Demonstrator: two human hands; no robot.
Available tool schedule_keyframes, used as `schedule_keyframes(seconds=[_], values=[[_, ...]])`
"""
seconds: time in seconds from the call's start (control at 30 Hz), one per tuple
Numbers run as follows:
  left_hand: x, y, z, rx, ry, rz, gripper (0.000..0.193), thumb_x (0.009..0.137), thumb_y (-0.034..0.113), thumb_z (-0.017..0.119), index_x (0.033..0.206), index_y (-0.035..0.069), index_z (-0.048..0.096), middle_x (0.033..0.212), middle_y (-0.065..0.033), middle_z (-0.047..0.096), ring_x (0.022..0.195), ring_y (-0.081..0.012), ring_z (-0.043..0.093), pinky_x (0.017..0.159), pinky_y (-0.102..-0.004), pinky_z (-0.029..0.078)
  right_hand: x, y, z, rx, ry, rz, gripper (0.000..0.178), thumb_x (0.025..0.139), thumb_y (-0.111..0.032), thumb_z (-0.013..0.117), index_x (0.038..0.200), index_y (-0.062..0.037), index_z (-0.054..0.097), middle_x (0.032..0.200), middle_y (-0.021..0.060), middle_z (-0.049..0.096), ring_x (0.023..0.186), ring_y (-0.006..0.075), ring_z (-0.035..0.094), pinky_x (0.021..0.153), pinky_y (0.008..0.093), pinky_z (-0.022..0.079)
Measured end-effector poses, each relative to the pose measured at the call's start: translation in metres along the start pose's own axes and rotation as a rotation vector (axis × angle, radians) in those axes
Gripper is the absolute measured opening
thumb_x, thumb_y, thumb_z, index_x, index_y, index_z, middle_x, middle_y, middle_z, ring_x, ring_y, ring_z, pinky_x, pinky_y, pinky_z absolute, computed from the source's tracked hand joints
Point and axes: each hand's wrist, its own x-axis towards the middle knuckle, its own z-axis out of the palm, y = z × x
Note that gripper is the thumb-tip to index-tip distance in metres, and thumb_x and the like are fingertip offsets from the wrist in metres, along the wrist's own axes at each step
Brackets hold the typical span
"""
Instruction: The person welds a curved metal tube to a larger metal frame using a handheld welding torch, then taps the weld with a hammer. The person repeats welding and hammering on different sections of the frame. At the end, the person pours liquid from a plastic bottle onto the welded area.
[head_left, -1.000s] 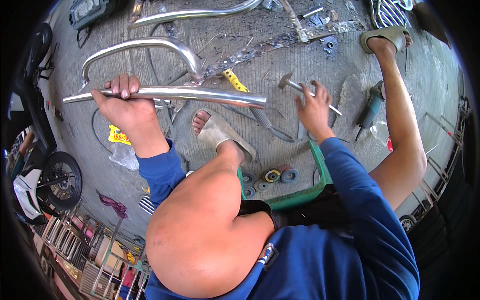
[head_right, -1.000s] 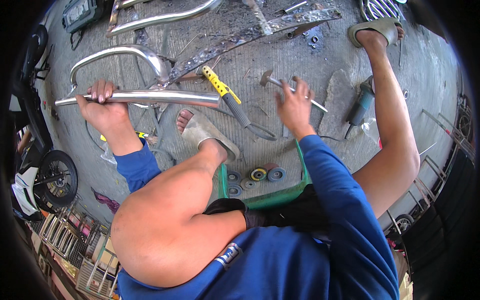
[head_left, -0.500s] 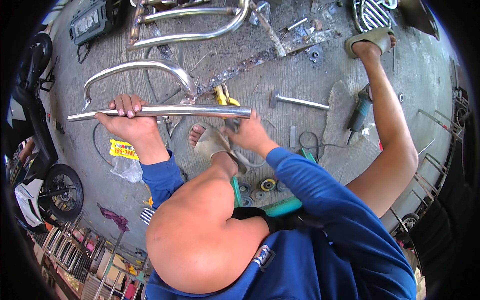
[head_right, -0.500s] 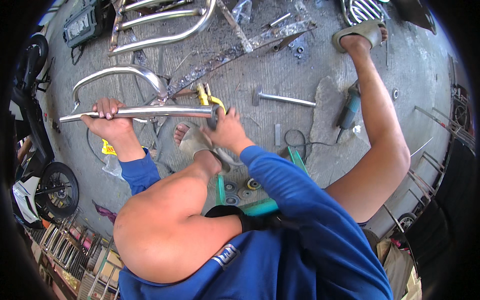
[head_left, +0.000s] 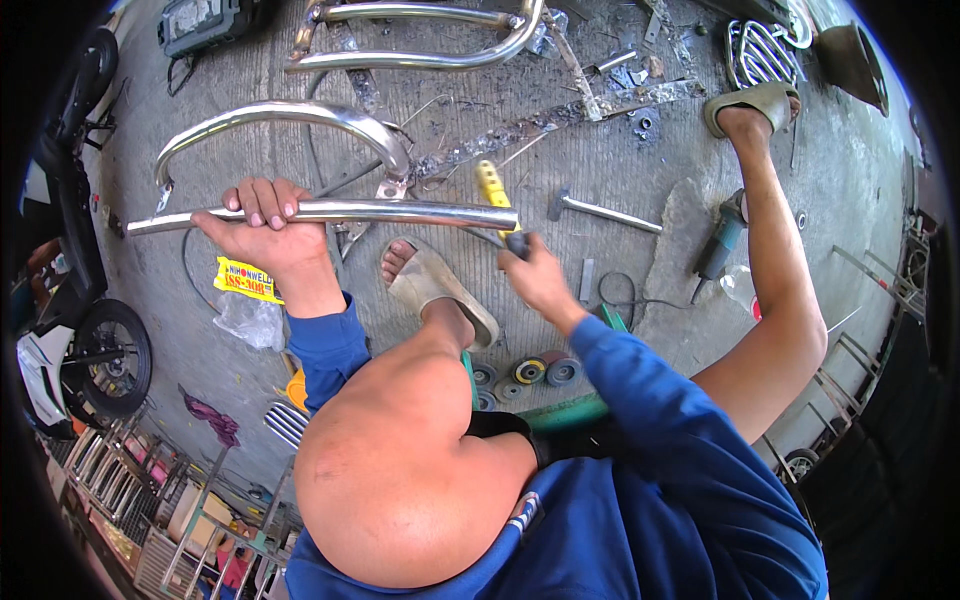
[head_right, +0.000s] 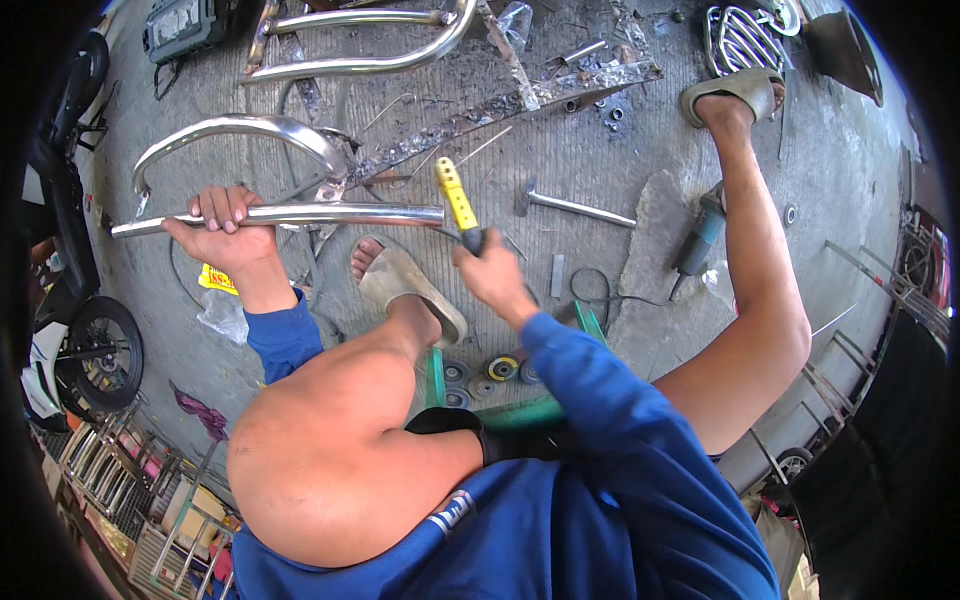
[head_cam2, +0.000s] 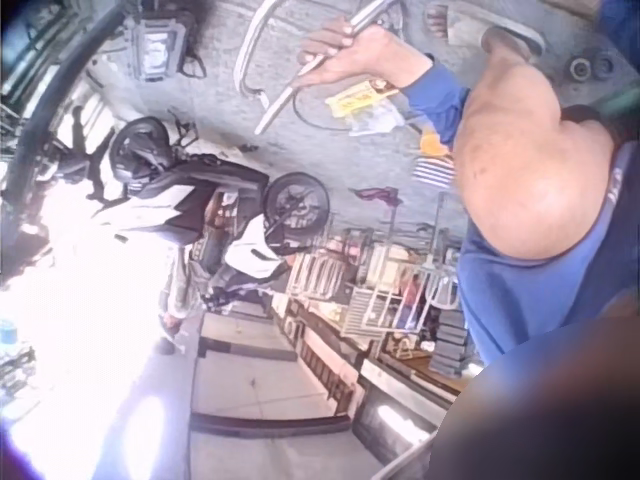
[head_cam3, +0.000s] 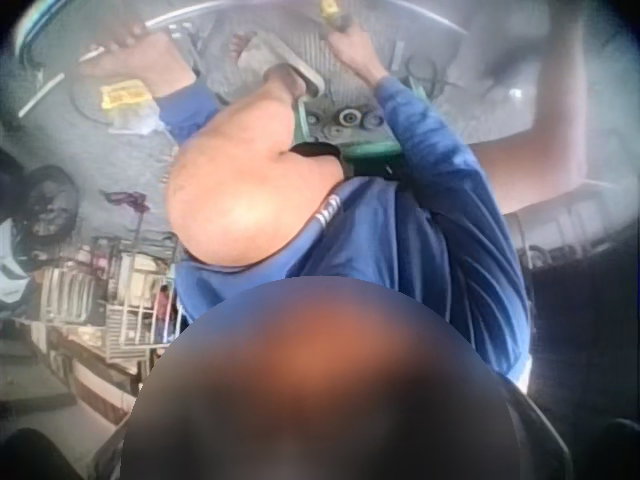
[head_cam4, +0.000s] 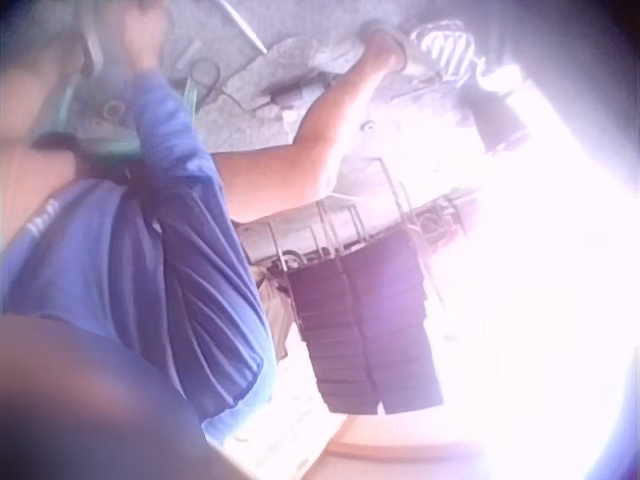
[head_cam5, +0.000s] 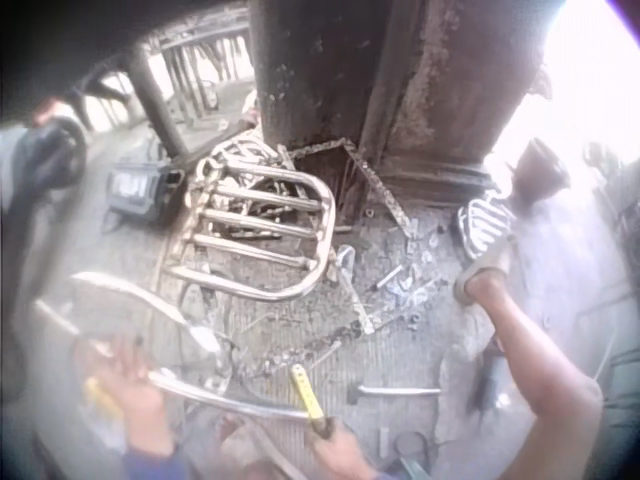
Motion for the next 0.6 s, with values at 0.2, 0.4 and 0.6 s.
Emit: schedule_keyframes(seconds=[0.2,0.4,0.6], values=[[0.005,0.002,-0.002,0.061,0.023,-0.007,0.065,0.099,0.070,0.030,0.067,0.018,0.048,0.047,0.0043,0.035,0.036,-0.0103,0.030,0.036,-0.0250,0.028,-0.096,0.005,-0.153,-0.328,-0.135,-0.350,0.048,0.084,-0.040,0.075,0.108,-0.0003,0.063,0.089,0.0248,0.066,0.078,0.0347,0.067,0.067,0.0425,0.049],[0.013,0.001,-0.002,0.059,0.121,-0.014,0.062,0.102,0.067,0.029,0.067,0.017,0.045,0.048,0.0034,0.034,0.036,-0.0105,0.029,0.037,-0.0257,0.028,-0.153,0.023,-0.184,-0.086,0.102,-0.815,0.058,0.084,-0.025,0.078,0.124,0.0063,0.050,0.102,0.0209,0.067,0.090,0.0287,0.070,0.081,0.0373,0.054],[0.016,0.002,-0.006,0.049,0.138,-0.035,0.066,0.102,0.067,0.023,0.067,0.015,0.042,0.047,0.0027,0.033,0.037,-0.0107,0.029,0.038,-0.0257,0.032,-0.147,0.010,-0.188,0.105,0.279,-0.694,0.088,0.094,-0.023,0.068,0.156,0.0070,0.014,0.109,0.0210,0.069,0.087,0.0213,0.069,0.075,0.0325,0.055]])
